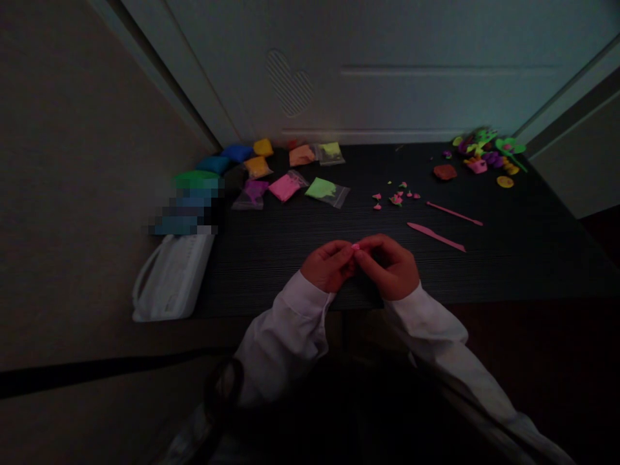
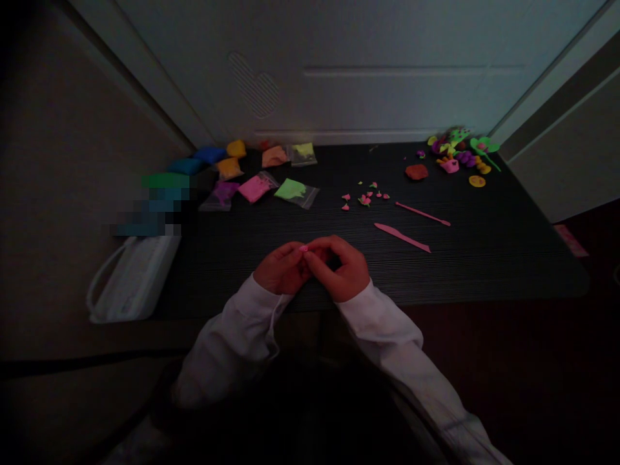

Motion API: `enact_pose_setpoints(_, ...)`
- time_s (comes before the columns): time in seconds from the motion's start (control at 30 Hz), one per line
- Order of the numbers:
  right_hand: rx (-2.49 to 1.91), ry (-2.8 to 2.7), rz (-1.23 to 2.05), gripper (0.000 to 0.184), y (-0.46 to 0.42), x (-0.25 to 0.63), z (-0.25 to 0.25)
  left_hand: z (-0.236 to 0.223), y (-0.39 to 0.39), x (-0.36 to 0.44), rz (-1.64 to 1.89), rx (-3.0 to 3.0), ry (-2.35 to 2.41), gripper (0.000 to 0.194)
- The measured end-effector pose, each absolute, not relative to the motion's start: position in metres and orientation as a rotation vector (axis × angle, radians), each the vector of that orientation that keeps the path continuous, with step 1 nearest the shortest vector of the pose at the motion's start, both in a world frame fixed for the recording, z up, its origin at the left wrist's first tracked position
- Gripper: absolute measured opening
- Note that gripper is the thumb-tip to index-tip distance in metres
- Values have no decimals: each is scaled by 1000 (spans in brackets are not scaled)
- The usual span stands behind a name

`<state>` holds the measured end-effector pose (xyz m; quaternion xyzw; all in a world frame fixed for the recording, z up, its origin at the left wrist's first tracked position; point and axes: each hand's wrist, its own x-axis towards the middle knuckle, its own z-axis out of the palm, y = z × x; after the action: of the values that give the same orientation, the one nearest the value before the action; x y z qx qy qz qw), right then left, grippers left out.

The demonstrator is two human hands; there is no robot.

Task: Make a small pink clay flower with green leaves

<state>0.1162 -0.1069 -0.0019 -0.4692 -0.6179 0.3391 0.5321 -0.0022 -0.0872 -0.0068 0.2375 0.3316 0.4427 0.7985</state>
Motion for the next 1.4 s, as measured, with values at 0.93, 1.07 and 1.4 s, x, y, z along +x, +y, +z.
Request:
enact_pose_setpoints(0.93,-1131,-1377,803,9,-104,113,-3,-13,-93,-1,1312,863,915,12)
enact_pose_setpoints(1.07,-1154,-1410,808,9,-104,114,-2,-10,-95,-1,1352,951,961,11)
enact_pose_setpoints(1.4,-1133,-1438,816,9,-106,116,-1,-6,-98,0,1424,1088,1022,13)
